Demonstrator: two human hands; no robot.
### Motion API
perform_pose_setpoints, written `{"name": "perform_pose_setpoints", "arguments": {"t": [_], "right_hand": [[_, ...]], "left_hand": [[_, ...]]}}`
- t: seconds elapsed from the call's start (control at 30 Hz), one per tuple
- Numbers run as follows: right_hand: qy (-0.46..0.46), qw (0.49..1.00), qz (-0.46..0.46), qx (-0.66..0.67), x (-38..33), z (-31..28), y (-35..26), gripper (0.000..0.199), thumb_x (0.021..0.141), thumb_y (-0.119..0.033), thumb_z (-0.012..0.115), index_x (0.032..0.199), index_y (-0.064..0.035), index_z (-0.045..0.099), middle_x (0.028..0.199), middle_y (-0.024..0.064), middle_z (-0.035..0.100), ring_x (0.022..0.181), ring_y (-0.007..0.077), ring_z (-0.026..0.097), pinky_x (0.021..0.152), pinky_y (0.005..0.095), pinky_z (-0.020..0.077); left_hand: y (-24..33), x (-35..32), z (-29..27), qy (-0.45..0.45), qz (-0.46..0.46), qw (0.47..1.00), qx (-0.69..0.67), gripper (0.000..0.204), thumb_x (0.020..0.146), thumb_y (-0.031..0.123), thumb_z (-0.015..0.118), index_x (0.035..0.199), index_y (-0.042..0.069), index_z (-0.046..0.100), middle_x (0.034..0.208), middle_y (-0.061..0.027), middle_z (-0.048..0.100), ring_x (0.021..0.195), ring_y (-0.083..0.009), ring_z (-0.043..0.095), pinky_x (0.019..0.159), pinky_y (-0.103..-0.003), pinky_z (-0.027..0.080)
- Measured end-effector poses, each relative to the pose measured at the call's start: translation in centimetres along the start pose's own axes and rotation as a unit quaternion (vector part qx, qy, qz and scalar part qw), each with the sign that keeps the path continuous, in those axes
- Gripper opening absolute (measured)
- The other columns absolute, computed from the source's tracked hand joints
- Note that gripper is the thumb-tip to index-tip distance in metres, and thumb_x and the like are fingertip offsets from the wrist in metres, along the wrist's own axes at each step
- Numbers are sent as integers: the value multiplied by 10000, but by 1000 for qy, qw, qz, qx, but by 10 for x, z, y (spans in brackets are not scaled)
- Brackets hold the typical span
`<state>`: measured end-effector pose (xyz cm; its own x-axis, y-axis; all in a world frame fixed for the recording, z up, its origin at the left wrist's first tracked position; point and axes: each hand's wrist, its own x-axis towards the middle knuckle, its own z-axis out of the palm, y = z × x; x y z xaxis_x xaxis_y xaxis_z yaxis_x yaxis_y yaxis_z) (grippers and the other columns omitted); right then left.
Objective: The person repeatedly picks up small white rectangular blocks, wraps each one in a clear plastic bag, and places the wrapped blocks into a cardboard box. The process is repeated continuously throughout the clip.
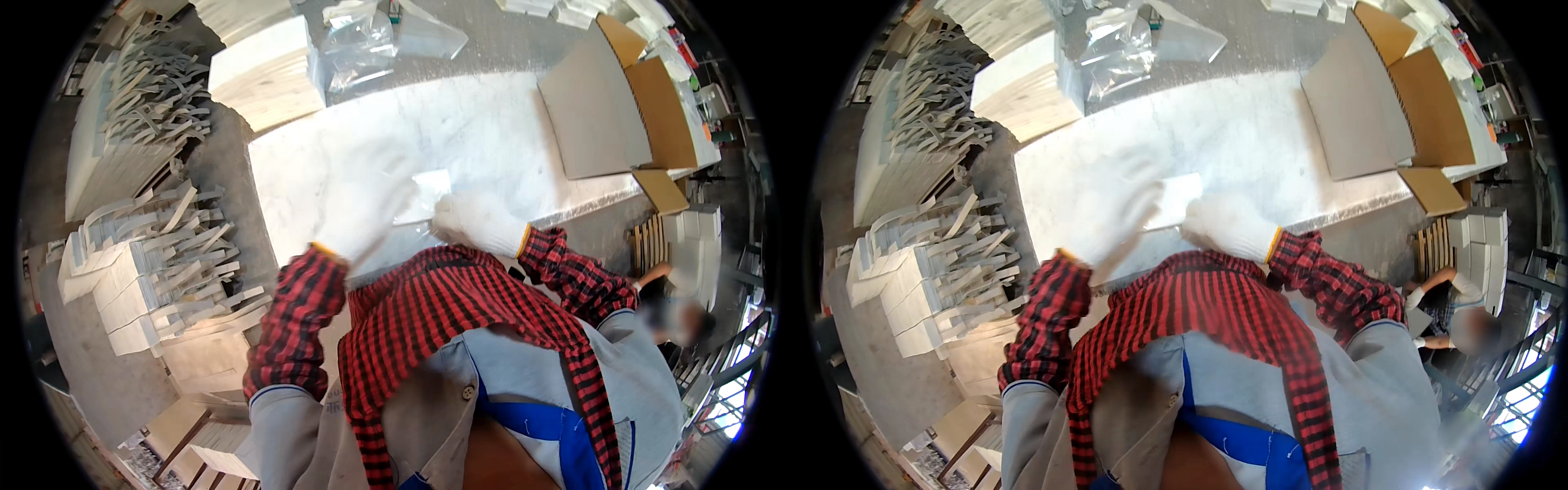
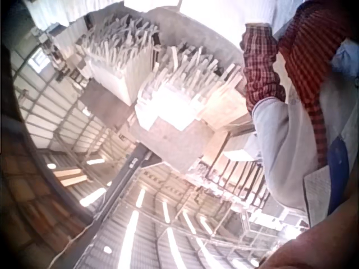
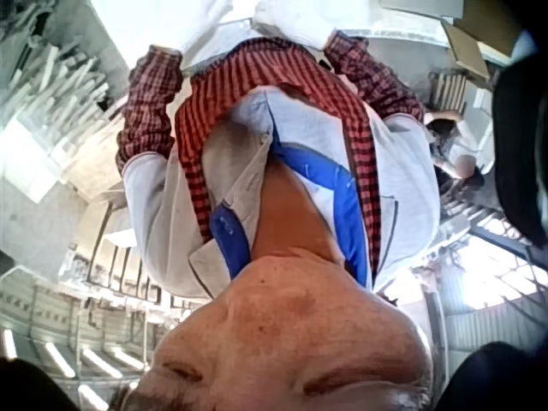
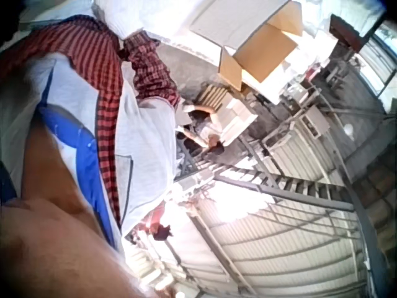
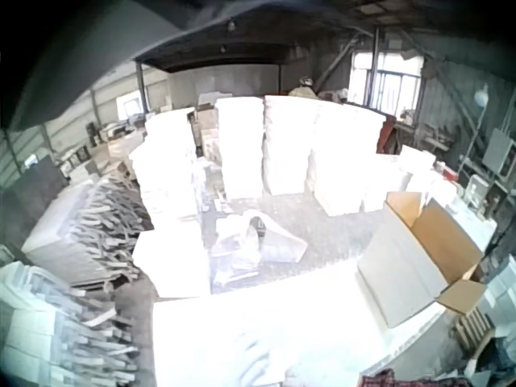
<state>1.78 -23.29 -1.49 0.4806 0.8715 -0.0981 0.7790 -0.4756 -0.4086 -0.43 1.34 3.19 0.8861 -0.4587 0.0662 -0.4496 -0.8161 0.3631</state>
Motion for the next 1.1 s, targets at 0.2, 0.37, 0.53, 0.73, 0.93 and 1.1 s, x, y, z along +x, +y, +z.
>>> {"name": "perform_pose_setpoints", "arguments": {"t": [0.2, 0.37, 0.53, 0.73, 0.93, 1.1], "right_hand": [[-4, 989, -49, 142, 18, -55, 6, 205, 881, -228, 710, 1045, -108, 733, 1071, 138, 695, 1001, 343, 670, 869, 447, 549], [343, 936, -76, 7, 169, -154, -17, 542, 859, -345, 783, 1336, -119, 662, 1259, 162, 665, 1174, 366, 620, 1010, 447, 504], [225, 964, -84, -117, 311, -174, 0, 688, 825, -478, 800, 1386, -132, 603, 1273, 203, 616, 1195, 423, 562, 1006, 516, 472], [291, 930, -124, -189, 308, -154, 1, 634, 831, -454, 797, 1383, -202, 614, 1253, 191, 597, 1160, 411, 561, 963, 540, 462], [368, 912, -147, -109, 223, -144, -32, 715, 805, -471, 823, 1421, -179, 607, 1315, 202, 575, 1194, 406, 539, 1012, 504, 446], [195, 975, -54, 92, 99, -73, 1, 808, 803, -502, 820, 1463, -113, 567, 1366, 258, 543, 1215, 448, 530, 1055, 503, 440]], "left_hand": [[-12, -4, 100, 112, 16, 993, -29, 404, 927, 495, 607, 1227, 246, 709, 1336, -55, 628, 1193, -312, 552, 968, -552, 435], [-3, -3, 87, 91, -1, 992, 88, 505, 831, 554, 697, 1197, 205, 693, 1163, -83, 614, 1043, -299, 569, 885, -489, 451], [6, -3, 60, 132, 14, 989, 70, 513, 820, 537, 729, 1202, 197, 681, 1131, -93, 588, 1048, -287, 567, 905, -452, 450], [9, -6, 66, 119, -62, 990, 48, 489, 829, 524, 729, 1213, 222, 694, 1164, -104, 600, 1067, -296, 573, 888, -457, 446], [9, -2, 62, -163, -91, 981, 60, 492, 874, 552, 682, 1166, 157, 711, 1224, -101, 631, 1120, -270, 604, 862, -476, 465], [18, -23, 88, 103, 70, 992, -4, 358, 939, 330, 591, 1216, 121, 679, 1284, -32, 637, 1207, -220, 584, 913, -402, 478]]}}
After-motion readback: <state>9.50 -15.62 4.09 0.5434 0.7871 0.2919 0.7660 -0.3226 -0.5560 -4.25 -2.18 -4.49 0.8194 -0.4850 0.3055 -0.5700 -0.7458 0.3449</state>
